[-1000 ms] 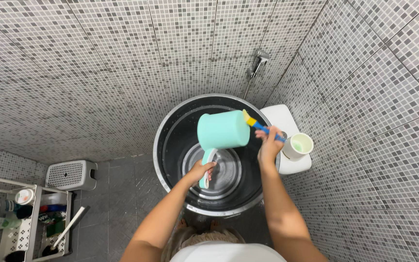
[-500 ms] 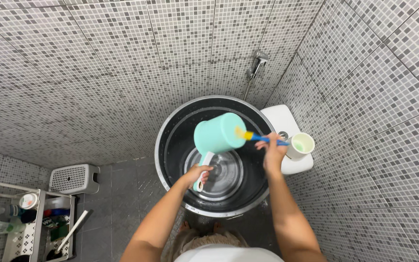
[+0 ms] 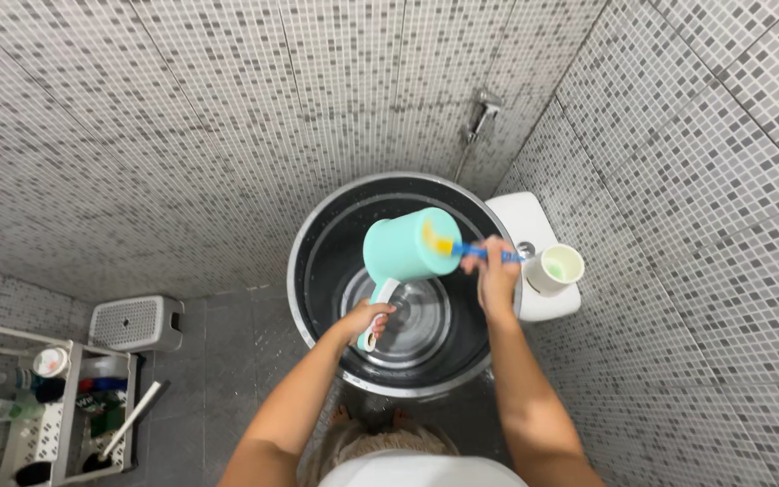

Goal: The person scrubs the inside of a large metal container with a brush, then rinses it using a handheld shower head. They also scrub and rinse a light blue plastic scoop before placing it on a nearby stool.

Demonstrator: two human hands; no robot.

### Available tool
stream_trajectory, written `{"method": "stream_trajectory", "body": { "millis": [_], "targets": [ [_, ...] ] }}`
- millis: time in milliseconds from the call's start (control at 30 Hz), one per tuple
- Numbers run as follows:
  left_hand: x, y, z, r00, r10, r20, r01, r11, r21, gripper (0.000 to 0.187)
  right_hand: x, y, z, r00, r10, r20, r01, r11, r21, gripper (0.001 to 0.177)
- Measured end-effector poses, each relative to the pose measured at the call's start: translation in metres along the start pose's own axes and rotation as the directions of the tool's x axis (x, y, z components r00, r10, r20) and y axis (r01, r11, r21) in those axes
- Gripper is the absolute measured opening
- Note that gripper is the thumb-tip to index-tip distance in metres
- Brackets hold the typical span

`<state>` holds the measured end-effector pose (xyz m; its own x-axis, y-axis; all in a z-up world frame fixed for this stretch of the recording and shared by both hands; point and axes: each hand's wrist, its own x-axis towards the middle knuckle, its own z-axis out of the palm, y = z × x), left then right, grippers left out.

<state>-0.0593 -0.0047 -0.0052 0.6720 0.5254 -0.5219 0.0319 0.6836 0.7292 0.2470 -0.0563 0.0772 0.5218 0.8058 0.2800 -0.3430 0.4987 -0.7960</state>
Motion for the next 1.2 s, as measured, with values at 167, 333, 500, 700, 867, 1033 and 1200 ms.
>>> {"method": "stream_trajectory", "body": {
  "millis": [167, 333, 500, 700, 867, 1033, 1200],
  "targets": [
    [0.01, -0.005, -0.006, 0.999, 0.026, 0.022, -0.027, 0.999, 0.03, 0.041, 0.004, 0.002, -0.005, 0.976, -0.024, -0.217, -0.008, 0.989, -0.146, 0.017],
    [0.03, -0.003, 0.004, 0.992, 0.125, -0.007, -0.12, 0.933, -0.339, 0.064, -0.009, 0.017, 0.009, 0.972, -0.065, -0.225, 0.064, 0.998, -0.012, 0.02],
    [0.044, -0.001, 0.01, 0.994, 0.107, -0.01, -0.102, 0.911, -0.4, 0.062, -0.058, 0.05, 0.043, 0.983, 0.113, -0.147, -0.114, 0.993, 0.002, 0.014],
    [0.036, 0.001, 0.026, 0.987, 0.084, 0.139, -0.035, 0.945, -0.324, 0.067, -0.061, 0.052, 0.046, 0.984, 0.167, 0.062, -0.151, 0.966, -0.207, 0.022],
    [0.023, 0.02, 0.034, 0.97, 0.218, 0.106, -0.179, 0.938, -0.296, 0.078, -0.066, 0.051, 0.041, 0.977, 0.202, 0.072, -0.186, 0.965, -0.184, 0.022],
    [0.023, 0.034, 0.035, 0.985, 0.171, -0.009, -0.164, 0.922, -0.352, 0.064, -0.095, 0.054, 0.03, 0.943, 0.33, -0.045, -0.333, 0.941, -0.065, 0.019],
    [0.024, 0.025, 0.035, 0.959, 0.281, 0.036, -0.239, 0.873, -0.424, 0.059, -0.108, 0.052, 0.003, 0.958, 0.284, -0.046, -0.286, 0.957, -0.04, 0.028]
  ]
}}
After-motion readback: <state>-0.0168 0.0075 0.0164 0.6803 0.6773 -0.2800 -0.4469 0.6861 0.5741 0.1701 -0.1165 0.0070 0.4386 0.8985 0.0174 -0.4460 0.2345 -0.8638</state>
